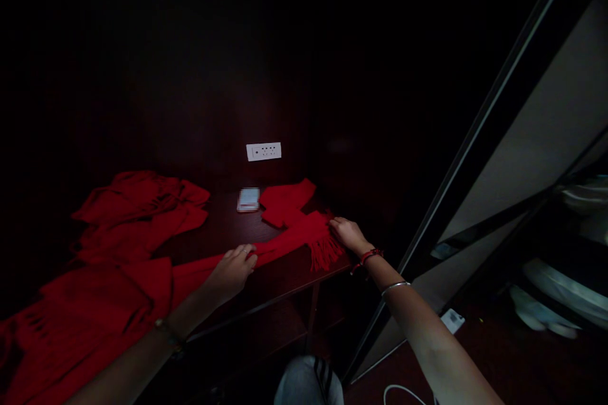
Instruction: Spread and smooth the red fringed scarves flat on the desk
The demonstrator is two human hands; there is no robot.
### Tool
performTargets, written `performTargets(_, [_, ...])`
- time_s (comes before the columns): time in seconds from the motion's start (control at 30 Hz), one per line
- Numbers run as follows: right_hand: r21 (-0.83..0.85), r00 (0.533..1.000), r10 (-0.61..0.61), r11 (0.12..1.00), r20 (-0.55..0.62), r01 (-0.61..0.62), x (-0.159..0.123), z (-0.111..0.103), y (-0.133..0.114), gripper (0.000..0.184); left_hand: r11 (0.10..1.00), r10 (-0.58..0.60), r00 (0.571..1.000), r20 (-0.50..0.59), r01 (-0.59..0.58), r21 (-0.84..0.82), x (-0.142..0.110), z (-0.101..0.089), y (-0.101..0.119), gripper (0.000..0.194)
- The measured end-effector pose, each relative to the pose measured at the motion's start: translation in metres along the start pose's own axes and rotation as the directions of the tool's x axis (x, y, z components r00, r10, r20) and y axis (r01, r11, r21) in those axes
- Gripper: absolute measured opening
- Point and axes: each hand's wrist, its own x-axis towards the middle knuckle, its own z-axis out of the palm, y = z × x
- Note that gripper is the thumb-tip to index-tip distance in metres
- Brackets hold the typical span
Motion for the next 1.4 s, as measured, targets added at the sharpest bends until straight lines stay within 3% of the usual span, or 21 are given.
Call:
performTargets(0.1, [-0.007, 1.000, -0.024, 1.000, -0.010, 0.024, -0.003, 0.005, 0.000, 0.024, 1.000, -0.016, 1.000, 0.004, 0.016, -0.017, 0.000, 0.013, 0.009, 0.018])
performTargets(0.23, [0.022, 0.997, -0.047, 0.999, -0.056, 0.048, -0.003, 0.005, 0.000, 0.024, 0.995, -0.064, 0.997, -0.037, 0.061, -0.075, 0.007, 0.009, 0.010, 0.015])
performTargets(0.4, [0.077, 0.983, -0.152, 0.984, -0.099, 0.159, -0.001, 0.002, 0.000, 0.028, 0.982, -0.157, 0.988, -0.008, 0.155, -0.104, 0.021, 0.007, -0.011, 0.026])
performTargets(0.5, [0.073, 0.981, -0.163, 0.983, -0.101, 0.171, -0.001, 0.004, 0.000, 0.026, 0.990, -0.142, 0.986, 0.082, 0.144, -0.016, 0.025, 0.007, -0.024, 0.020])
performTargets(0.6, [0.067, 0.984, -0.159, 0.984, -0.087, 0.165, -0.003, 0.008, 0.002, 0.025, 0.993, -0.115, 0.992, 0.043, 0.115, -0.005, 0.020, -0.001, -0.028, 0.020])
performTargets(0.7, [0.072, 0.984, -0.150, 0.985, -0.092, 0.157, -0.004, 0.012, 0.003, 0.024, 0.999, -0.043, 0.999, -0.001, 0.043, -0.021, 0.009, -0.006, -0.025, 0.022])
performTargets(0.83, [0.065, 0.980, -0.158, 0.984, -0.118, 0.167, -0.004, 0.015, 0.004, 0.024, 0.994, 0.082, 0.995, 0.060, -0.077, -0.083, -0.009, 0.008, -0.013, 0.023])
performTargets(0.93, [0.053, 0.982, -0.154, 0.986, -0.112, 0.161, -0.004, 0.014, 0.003, 0.024, 0.992, 0.050, 0.998, 0.042, -0.045, -0.118, -0.020, 0.020, 0.000, 0.035])
performTargets(1.0, [0.047, 0.983, -0.150, 0.987, -0.102, 0.156, -0.004, 0.013, 0.002, 0.024, 0.992, -0.005, 1.000, 0.029, 0.008, -0.123, -0.025, 0.021, 0.008, 0.046])
performTargets(1.07, [0.036, 0.985, -0.151, 0.987, -0.088, 0.155, -0.003, 0.010, 0.003, 0.024, 0.993, -0.050, 0.998, 0.039, 0.054, -0.102, -0.027, 0.017, 0.010, 0.045])
performTargets(1.13, [0.018, 0.987, -0.147, 0.989, -0.069, 0.149, -0.003, 0.007, 0.004, 0.024, 0.994, -0.083, 0.994, 0.070, 0.087, -0.069, -0.030, 0.014, 0.002, 0.048])
performTargets(1.23, [-0.010, 0.992, -0.122, 0.993, -0.041, 0.121, -0.004, 0.005, 0.005, 0.025, 0.994, -0.095, 0.985, 0.144, 0.102, -0.045, -0.040, 0.017, -0.027, 0.061])
performTargets(1.4, [-0.013, 0.993, -0.118, 0.993, -0.033, 0.117, -0.005, 0.007, 0.003, 0.024, 0.994, -0.104, 0.987, 0.119, 0.106, -0.011, -0.071, 0.032, -0.096, 0.044])
